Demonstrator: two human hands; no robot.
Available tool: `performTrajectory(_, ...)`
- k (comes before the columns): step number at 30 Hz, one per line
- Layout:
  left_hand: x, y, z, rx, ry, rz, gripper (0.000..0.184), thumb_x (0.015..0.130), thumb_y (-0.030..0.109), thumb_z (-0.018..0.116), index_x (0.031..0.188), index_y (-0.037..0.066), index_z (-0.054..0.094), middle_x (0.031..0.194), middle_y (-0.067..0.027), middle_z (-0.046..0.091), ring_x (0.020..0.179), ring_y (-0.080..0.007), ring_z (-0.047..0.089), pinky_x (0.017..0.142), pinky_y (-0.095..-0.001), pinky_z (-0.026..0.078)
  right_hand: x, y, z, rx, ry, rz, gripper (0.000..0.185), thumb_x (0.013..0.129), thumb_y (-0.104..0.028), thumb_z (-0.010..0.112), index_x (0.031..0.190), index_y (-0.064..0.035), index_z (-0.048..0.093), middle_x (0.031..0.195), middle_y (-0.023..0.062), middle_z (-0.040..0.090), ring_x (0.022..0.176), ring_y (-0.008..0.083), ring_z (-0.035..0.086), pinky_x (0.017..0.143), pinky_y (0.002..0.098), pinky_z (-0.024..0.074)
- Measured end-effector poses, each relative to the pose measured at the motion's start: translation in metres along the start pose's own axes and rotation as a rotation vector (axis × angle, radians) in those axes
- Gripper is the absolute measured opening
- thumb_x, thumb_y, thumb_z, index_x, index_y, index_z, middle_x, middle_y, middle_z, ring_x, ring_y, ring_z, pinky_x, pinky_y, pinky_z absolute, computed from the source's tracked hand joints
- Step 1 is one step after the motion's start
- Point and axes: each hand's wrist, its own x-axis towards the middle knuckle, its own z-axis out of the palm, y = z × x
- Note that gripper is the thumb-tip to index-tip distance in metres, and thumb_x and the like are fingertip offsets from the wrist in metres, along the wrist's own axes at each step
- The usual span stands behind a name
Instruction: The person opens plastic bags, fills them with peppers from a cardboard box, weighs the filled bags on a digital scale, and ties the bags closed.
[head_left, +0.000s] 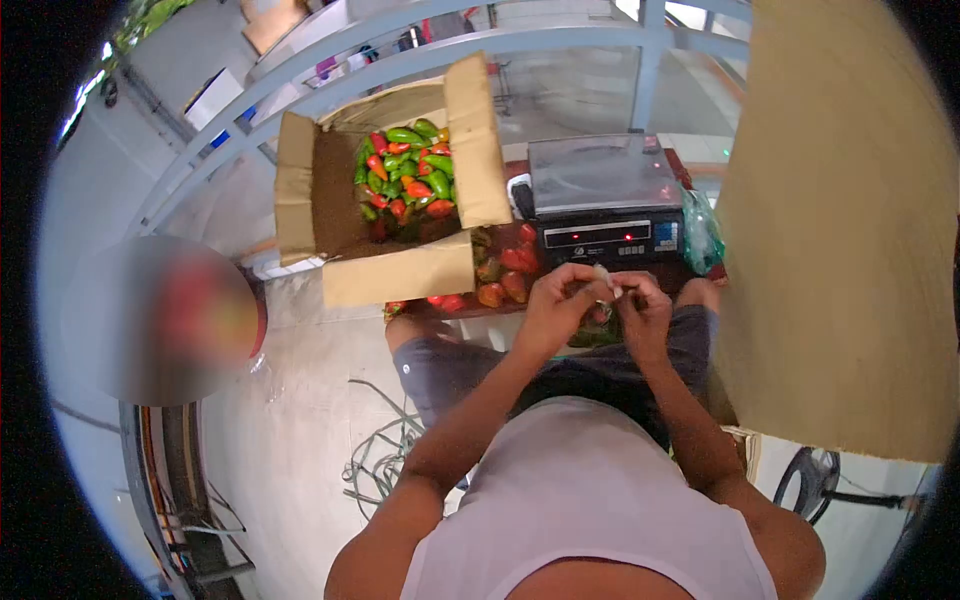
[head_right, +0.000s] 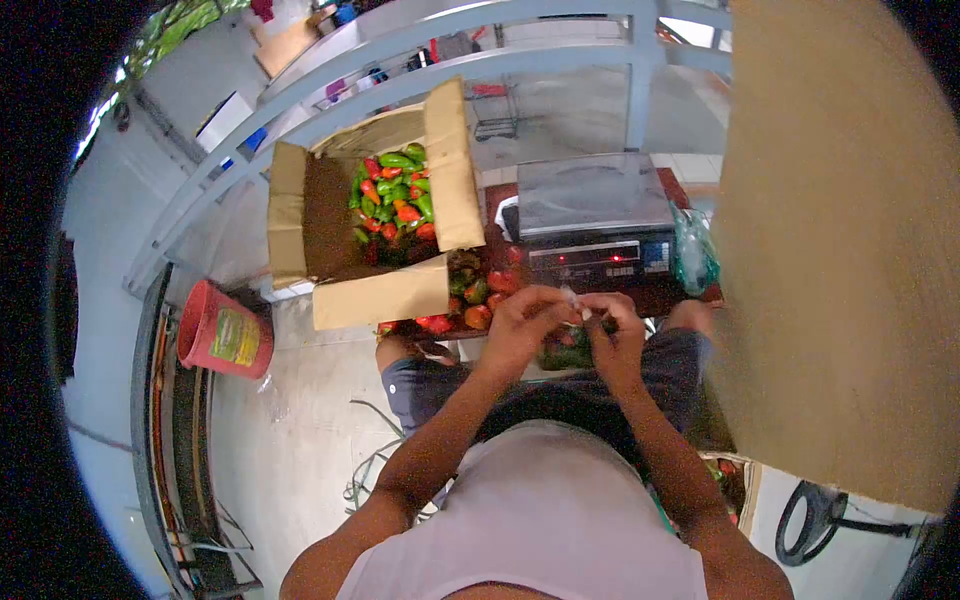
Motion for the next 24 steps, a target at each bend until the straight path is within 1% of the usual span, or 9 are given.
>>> performTrajectory(1,-0.003,-0.005,0.006,0.086,0.029,0.172,0.015,0.093,0.013,0.068,0.103,0.002,0.064,0.094,-0.0087,0.07,0.083,-0.0154,0.069,0.065,-0.0269,0.054,-0.006,0.009,0.003,0.134,0.052,0.14,0.016,0.085,-0.001,0.068,0.101,-0.0048,0.07,0.1,0.0058,0.07,0.093,0.0176,0.065,0.081,0.029,0.0521)
performTrajectory(2,-0.005,-0.012,0.006,0.241,0.056,0.274,0.024,0.087,0.007,0.073,0.108,0.002,0.062,0.108,-0.0115,0.069,0.095,-0.0228,0.07,0.077,-0.0309,0.056,-0.014,0.02,0.005,0.226,0.022,0.294,0.016,0.092,-0.005,0.065,0.107,-0.0068,0.068,0.105,0.0037,0.067,0.095,0.0135,0.064,0.079,0.0277,0.0518)
performTrajectory(5,-0.013,0.01,0.018,0.81,0.084,0.407,0.029,0.084,0.006,0.074,0.11,0.004,0.063,0.109,-0.0125,0.068,0.095,-0.0286,0.07,0.082,-0.035,0.056,-0.023,0.009,0.014,0.674,0.118,0.619,0.013,0.096,-0.012,0.064,0.108,-0.0097,0.067,0.103,0.0017,0.067,0.092,0.0137,0.064,0.078,0.0289,0.0522)
performTrajectory(8,-0.009,-0.001,0.021,0.874,0.09,0.586,0.03,0.081,0.005,0.074,0.108,0.006,0.063,0.111,-0.0136,0.067,0.098,-0.0331,0.069,0.082,-0.0385,0.055,-0.019,-0.02,0.019,0.826,0.213,0.79,0.011,0.097,-0.021,0.064,0.106,-0.0133,0.064,0.098,0.0008,0.066,0.084,0.0128,0.063,0.068,0.0286,0.0549)
performTrajectory(12,-0.004,-0.008,0.028,0.886,0.117,0.588,0.03,0.079,0.005,0.074,0.106,0.007,0.061,0.106,-0.0141,0.067,0.092,-0.0323,0.069,0.079,-0.0388,0.055,-0.021,-0.007,0.014,0.973,0.174,0.823,0.012,0.098,-0.024,0.063,0.105,-0.0146,0.063,0.093,-0.0006,0.065,0.077,0.0114,0.062,0.059,0.0285,0.0549)
performTrajectory(17,0.007,-0.019,0.034,0.909,0.123,0.531,0.039,0.077,0.004,0.074,0.112,0.006,0.056,0.095,-0.0122,0.066,0.077,-0.028,0.067,0.071,-0.036,0.054,-0.022,-0.014,-0.02,0.725,0.029,0.819,0.008,0.095,-0.018,0.062,0.102,-0.0137,0.062,0.085,-0.0017,0.061,0.072,0.0108,0.059,0.057,0.0295,0.0529)
performTrajectory(21,-0.006,-0.018,0.052,0.572,-0.036,0.149,0.04,0.08,0.004,0.072,0.113,0.005,0.049,0.093,-0.0129,0.063,0.078,-0.0257,0.065,0.074,-0.0362,0.053,-0.021,-0.006,-0.075,0.777,-0.389,0.897,0.011,0.087,-0.012,0.062,0.098,-0.0128,0.061,0.082,-0.0023,0.058,0.068,0.0109,0.058,0.057,0.0285,0.0507)
performTrajectory(22,-0.01,-0.017,0.056,0.647,-0.091,0.24,0.04,0.08,0.004,0.072,0.113,0.005,0.049,0.093,-0.0125,0.063,0.08,-0.0248,0.066,0.075,-0.0354,0.053,-0.015,-0.032,-0.076,0.564,-0.327,0.969,0.014,0.084,-0.011,0.06,0.098,-0.0118,0.06,0.08,-0.0027,0.057,0.066,0.0101,0.056,0.056,0.0295,0.0496)
performTrajectory(24,-0.016,-0.016,0.062,0.791,-0.197,0.429,0.041,0.08,0.003,0.071,0.114,0.005,0.049,0.093,-0.0118,0.062,0.084,-0.0231,0.066,0.075,-0.0339,0.052,-0.022,-0.037,-0.083,0.418,-0.32,0.866,0.013,0.084,-0.009,0.06,0.097,-0.0109,0.06,0.082,-0.0026,0.057,0.069,0.0099,0.056,0.056,0.0298,0.0487)
